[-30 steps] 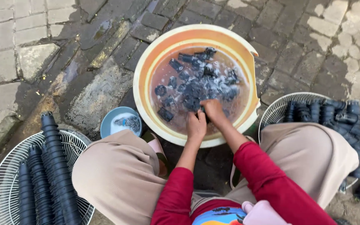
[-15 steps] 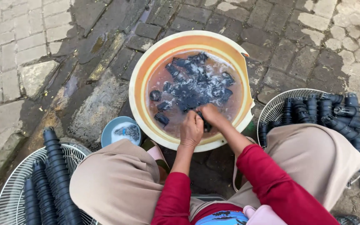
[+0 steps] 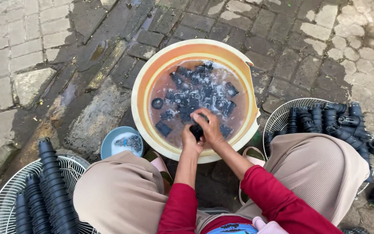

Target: Washing small black plastic irrigation or industrial components in a bucket of water.

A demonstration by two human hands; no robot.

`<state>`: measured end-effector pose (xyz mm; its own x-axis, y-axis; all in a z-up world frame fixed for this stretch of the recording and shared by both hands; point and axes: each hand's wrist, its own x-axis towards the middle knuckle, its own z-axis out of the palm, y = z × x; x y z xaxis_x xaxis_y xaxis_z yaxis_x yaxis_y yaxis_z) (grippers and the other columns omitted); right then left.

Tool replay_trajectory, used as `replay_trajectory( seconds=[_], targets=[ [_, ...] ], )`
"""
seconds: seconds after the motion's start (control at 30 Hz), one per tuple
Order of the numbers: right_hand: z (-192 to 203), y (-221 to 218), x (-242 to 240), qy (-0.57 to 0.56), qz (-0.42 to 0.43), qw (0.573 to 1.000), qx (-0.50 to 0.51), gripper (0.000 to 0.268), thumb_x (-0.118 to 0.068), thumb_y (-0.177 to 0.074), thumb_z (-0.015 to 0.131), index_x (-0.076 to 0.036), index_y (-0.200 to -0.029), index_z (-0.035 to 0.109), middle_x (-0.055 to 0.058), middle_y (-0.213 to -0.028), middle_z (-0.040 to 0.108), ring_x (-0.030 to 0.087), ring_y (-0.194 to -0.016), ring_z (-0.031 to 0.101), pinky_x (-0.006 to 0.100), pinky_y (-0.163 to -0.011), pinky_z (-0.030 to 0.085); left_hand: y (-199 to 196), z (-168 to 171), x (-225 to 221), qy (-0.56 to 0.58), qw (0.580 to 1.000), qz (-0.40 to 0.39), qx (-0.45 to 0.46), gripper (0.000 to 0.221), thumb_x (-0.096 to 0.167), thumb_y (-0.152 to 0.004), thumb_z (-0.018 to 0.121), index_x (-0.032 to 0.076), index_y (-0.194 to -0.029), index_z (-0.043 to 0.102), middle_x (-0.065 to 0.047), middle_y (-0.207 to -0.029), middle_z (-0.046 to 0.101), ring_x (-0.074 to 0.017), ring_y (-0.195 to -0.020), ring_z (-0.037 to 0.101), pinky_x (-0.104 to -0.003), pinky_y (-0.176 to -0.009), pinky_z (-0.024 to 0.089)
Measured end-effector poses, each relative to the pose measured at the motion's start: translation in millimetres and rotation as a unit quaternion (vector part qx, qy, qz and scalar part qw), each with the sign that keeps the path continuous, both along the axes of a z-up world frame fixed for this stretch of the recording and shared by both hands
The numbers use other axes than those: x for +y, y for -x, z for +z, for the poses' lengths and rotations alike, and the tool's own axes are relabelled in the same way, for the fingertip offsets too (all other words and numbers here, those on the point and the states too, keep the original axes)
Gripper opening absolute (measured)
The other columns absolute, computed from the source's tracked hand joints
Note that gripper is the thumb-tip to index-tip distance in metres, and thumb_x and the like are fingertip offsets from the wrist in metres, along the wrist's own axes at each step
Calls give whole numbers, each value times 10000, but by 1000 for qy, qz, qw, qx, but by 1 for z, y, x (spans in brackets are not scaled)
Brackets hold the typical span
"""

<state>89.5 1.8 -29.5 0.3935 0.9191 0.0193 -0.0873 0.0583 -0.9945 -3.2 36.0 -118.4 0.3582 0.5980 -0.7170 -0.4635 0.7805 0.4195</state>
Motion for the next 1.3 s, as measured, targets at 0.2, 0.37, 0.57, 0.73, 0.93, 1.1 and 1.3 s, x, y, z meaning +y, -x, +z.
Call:
replay_trajectory(
  seconds=[0.2,0.37,0.57,0.73,0.93,1.1,1.3],
  targets=[
    [-8,-28,20,202,-93,933,283,112,-251,-866,665,-143,-852,691,104,-664,580,257,-580,565,442,-627,472,-30,41,-30,-8,997,10,71,326,406,-941,377,166,-887,590,-36,-656,575,-164,-400,459,-282,-311,294],
    [-97,-81,43,175,-27,823,540,330,-315,-899,673,-124,-657,552,73,-585,572,251,-518,594,427,-605,542,-18,62,-19,-73,996,-13,57,314,351,-955,399,120,-846,582,-79,-643,571,-165,-394,448,-288,-314,296],
    [-6,-7,10,44,-80,980,179,333,-344,-975,577,-51,-840,657,69,-817,644,207,-780,609,344,-754,494,-5,8,8,35,993,-6,-108,439,424,-965,376,62,-783,544,-81,-570,519,-156,-345,413,-275,-292,267],
    [-75,-45,23,29,-41,986,-161,331,-343,-992,560,-38,-890,640,10,-690,573,128,-703,512,296,-678,484,-4,15,0,63,996,-52,17,463,444,-986,366,54,-797,532,-78,-576,526,-135,-345,395,-246,-292,245],
    [-64,-54,28,48,-91,944,313,362,-387,-1030,538,-73,-924,683,60,-743,652,211,-676,623,360,-685,521,-8,8,6,111,976,-45,-182,406,386,-965,350,39,-853,527,-135,-669,579,-151,-400,434,-252,-306,266],
    [8,-2,-4,-170,36,907,-384,290,-255,-989,666,-30,-1150,751,263,-1188,631,390,-1070,642,425,-929,509,-10,78,-11,115,989,89,-22,323,406,-1027,445,117,-1009,589,-70,-862,667,-182,-626,675,-352,-483,544],
    [-41,-45,2,144,-92,961,-219,305,-304,-876,647,-40,-983,757,183,-883,739,299,-811,732,394,-805,554,-40,-27,-22,-49,991,-81,99,521,541,-1032,356,90,-849,541,-106,-603,549,-203,-370,485,-304,-297,312]
  ],
)
